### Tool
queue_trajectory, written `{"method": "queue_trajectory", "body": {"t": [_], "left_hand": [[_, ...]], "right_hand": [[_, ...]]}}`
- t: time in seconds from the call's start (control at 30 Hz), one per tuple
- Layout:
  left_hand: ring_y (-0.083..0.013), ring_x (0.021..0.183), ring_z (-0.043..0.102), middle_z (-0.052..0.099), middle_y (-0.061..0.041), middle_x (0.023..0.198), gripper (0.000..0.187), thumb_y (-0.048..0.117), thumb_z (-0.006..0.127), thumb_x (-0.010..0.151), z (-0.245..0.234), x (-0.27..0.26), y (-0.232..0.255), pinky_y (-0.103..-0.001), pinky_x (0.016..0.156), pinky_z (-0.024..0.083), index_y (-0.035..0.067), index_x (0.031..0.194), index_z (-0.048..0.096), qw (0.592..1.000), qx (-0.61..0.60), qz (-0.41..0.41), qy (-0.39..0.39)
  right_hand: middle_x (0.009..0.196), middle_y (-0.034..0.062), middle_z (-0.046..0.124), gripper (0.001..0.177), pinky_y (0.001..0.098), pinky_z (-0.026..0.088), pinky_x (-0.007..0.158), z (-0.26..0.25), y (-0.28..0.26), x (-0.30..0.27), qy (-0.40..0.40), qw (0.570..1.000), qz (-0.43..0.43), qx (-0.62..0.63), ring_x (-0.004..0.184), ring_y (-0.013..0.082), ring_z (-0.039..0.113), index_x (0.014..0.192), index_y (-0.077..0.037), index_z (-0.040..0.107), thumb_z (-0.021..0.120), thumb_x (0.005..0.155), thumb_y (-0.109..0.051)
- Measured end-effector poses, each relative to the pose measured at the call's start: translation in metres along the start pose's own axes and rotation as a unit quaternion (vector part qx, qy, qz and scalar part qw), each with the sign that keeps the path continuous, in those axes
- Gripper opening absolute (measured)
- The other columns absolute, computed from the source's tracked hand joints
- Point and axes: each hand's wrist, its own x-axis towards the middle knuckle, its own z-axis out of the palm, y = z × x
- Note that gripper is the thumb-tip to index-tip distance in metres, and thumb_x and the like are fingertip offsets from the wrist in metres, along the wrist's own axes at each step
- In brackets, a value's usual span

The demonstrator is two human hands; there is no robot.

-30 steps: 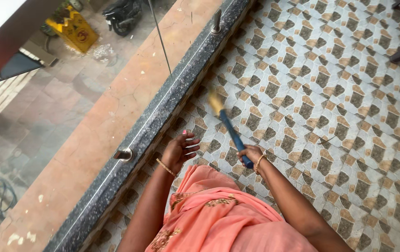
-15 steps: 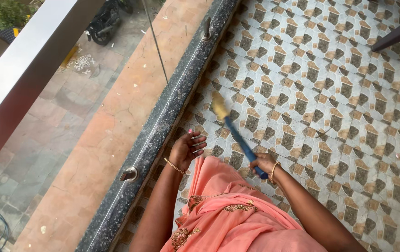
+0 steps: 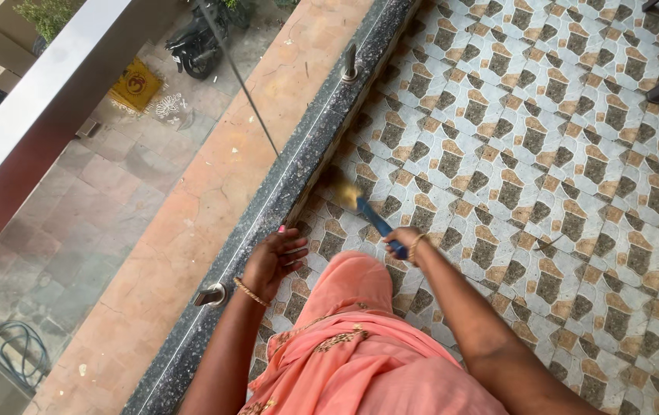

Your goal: The person sweeps a tiled balcony floor using a small hand broom, gathering debris along the edges and near the railing.

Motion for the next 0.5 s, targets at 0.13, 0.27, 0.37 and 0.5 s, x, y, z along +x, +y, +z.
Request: {"method": "queue_trajectory", "body": {"t": [0.13,0.27,0.37,0.5], "left_hand": [[-0.0211,0.096,0.070,0.074,-0.009,0.113,0.038,0.032,0.047,0.103,0.008,0.006,0.005,-0.036,0.082,0.054,0.007,0.130,0.059,1.000,-0.005,0.016,0.010],[-0.0223,0.096,0.070,0.073,-0.010,0.113,0.037,0.030,0.047,0.103,0.018,0.011,0.007,-0.038,0.082,0.054,0.007,0.130,0.059,1.000,-0.004,0.018,0.008],[-0.0209,0.097,0.069,0.073,-0.008,0.114,0.040,0.035,0.045,0.104,0.022,0.012,0.011,-0.038,0.084,0.055,0.007,0.129,0.059,1.000,0.019,0.010,0.019],[-0.0219,0.097,0.069,0.072,-0.010,0.114,0.040,0.035,0.046,0.105,0.028,0.018,0.016,-0.038,0.083,0.055,0.007,0.130,0.058,1.000,0.011,0.004,0.025]], "right_hand": [[0.067,0.0128,0.064,0.015,0.0294,0.051,0.038,0.036,0.011,0.010,0.003,0.988,-0.149,-0.042,0.048,0.0181,0.060,0.096,0.009,0.064,0.066,0.085,-0.001],[0.068,0.0099,0.064,0.016,0.0288,0.051,0.040,0.014,-0.026,0.026,-0.017,0.998,-0.064,-0.016,0.049,0.0158,0.060,0.099,0.006,0.064,0.068,0.087,-0.004],[0.069,0.0104,0.065,0.014,0.0263,0.052,0.044,0.002,-0.041,0.023,-0.024,0.995,-0.003,0.098,0.053,0.0159,0.063,0.099,0.003,0.063,0.067,0.092,-0.008],[0.070,0.0113,0.067,0.017,0.0269,0.053,0.042,0.026,-0.014,0.022,0.086,0.991,-0.101,0.003,0.051,0.0167,0.063,0.100,0.006,0.065,0.067,0.091,-0.008]]}}
